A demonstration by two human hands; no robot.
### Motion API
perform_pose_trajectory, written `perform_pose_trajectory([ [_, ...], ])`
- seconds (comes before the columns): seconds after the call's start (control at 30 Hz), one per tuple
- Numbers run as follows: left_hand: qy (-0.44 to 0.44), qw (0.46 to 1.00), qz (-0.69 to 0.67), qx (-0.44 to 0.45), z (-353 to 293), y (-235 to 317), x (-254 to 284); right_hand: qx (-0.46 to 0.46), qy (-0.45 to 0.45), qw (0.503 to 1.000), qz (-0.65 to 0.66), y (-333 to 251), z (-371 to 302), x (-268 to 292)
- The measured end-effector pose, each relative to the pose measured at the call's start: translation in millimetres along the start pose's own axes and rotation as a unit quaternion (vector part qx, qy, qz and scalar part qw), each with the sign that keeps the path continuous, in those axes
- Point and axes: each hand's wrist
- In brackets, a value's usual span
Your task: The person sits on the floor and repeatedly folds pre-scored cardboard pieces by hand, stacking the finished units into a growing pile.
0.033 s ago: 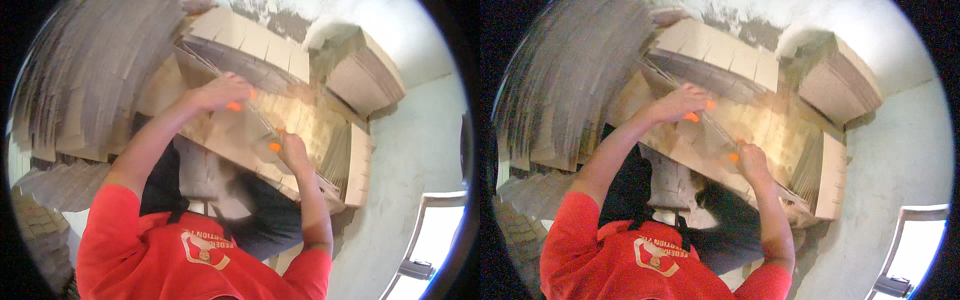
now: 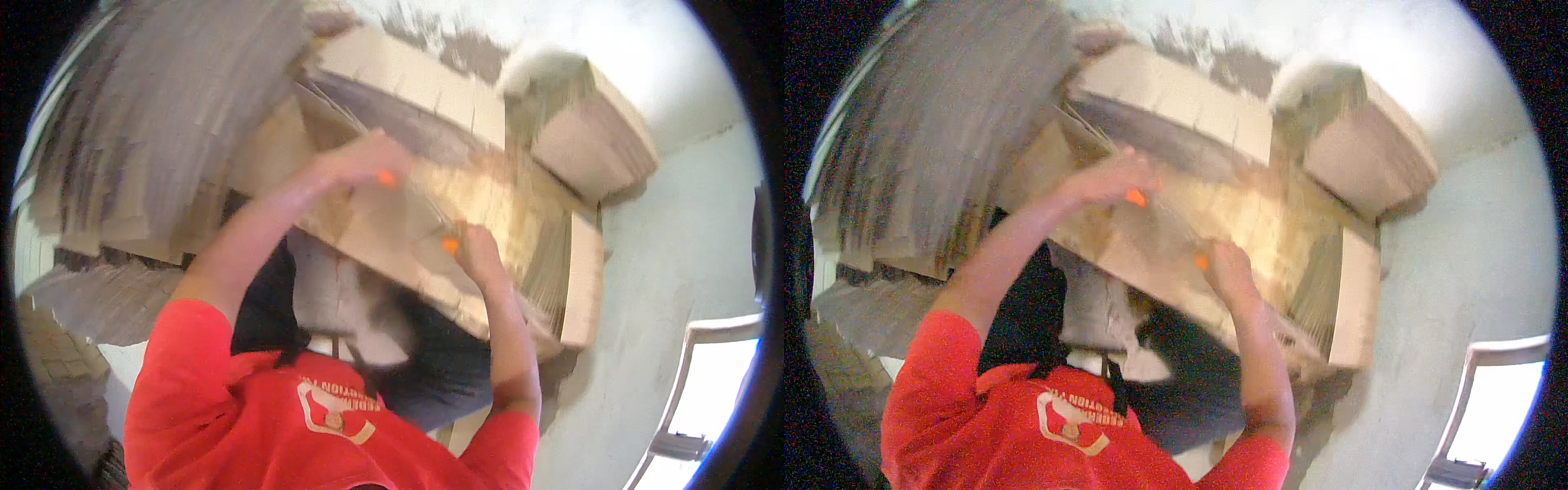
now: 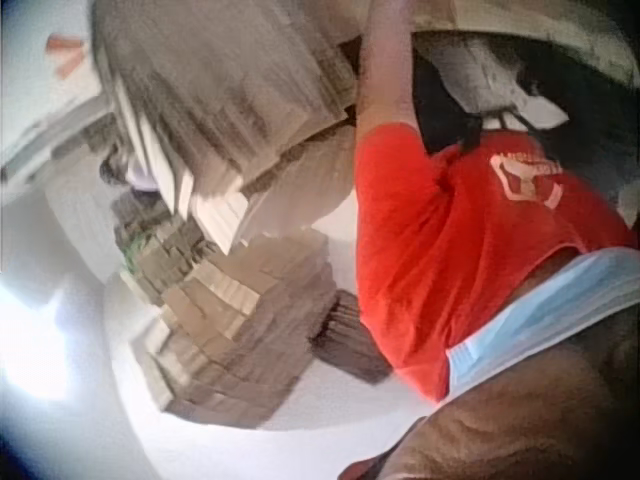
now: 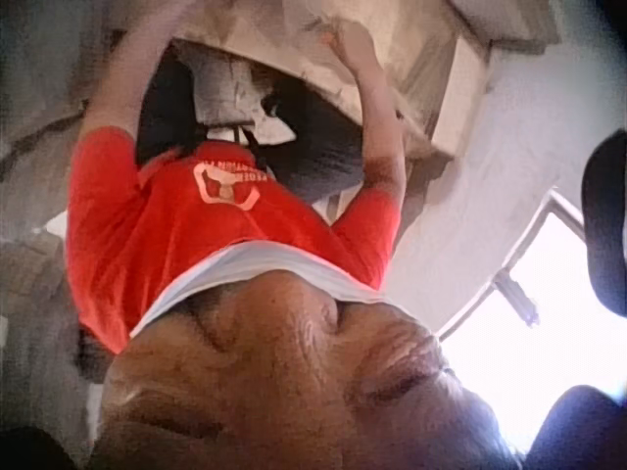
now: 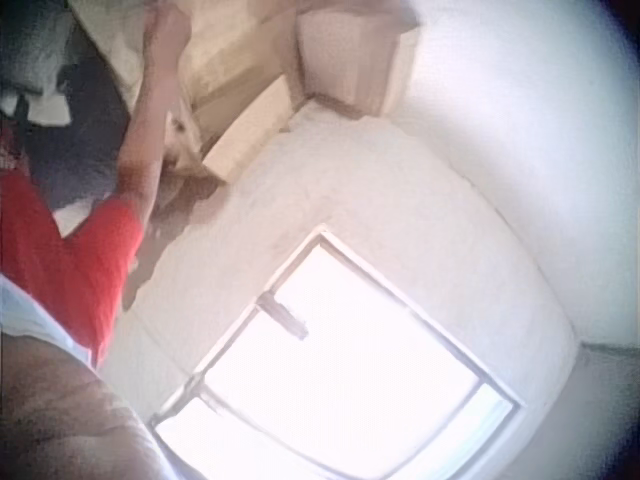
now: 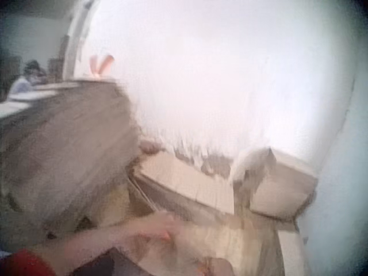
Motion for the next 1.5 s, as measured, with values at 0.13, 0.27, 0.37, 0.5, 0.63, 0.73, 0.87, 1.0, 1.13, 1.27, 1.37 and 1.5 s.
perform_pose_trajectory([
  [0.13, 0.182, 0.953, 0.177, -0.162, 25, 37, 20, 0.01, 0.129, 0.991, -0.023, 25, -21, 18],
  [0.27, 0.215, 0.83, 0.501, -0.12, -4, 179, 141, -0.046, 0.438, 0.884, 0.158, -17, -56, 83],
  [0.37, 0.337, 0.71, 0.594, -0.172, -40, 224, 214, -0.049, 0.593, 0.793, -0.134, -22, -91, 112],
  [0.5, 0.344, 0.779, 0.524, 0.008, -105, 209, 299, -0.117, 0.479, 0.861, -0.122, 17, -130, 50],
  [0.63, 0.361, 0.73, 0.536, 0.221, -198, 145, 351, -0.164, 0.351, 0.92, -0.064, 14, -166, -35],
  [0.73, 0.349, 0.678, 0.554, 0.334, -229, 80, 354, -0.184, 0.307, 0.934, -0.02, 12, -190, -65],
  [0.87, 0.405, 0.674, 0.441, 0.434, -256, 53, 330, -0.158, 0.281, 0.946, 0.032, -16, -194, -72],
  [1.0, 0.371, 0.765, 0.46, 0.256, -196, 109, 291, -0.137, 0.268, 0.951, 0.077, -50, -191, -82],
  [1.13, 0.277, 0.923, 0.253, 0.088, -98, 217, 147, -0.113, 0.192, 0.962, 0.159, -106, -195, -129],
  [1.27, 0.082, 0.995, -0.045, -0.019, -82, 202, -49, 0.065, 0.031, 0.955, 0.287, -163, -209, -189],
  [1.37, 0.079, 0.995, -0.051, -0.022, -115, 127, -182, 0.009, -0.097, 0.985, 0.144, -170, -215, -189],
  [1.5, -0.144, 0.972, -0.181, 0.043, -136, 88, -256, -0.113, 0.304, 0.931, 0.166, -173, -270, -141],
])
Point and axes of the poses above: each hand's wrist, its own z-axis towards the middle knuckle, its own x-axis out of the back of the hand, y = z × x, and after that the axes turned 4 degrees about -z, right-handed
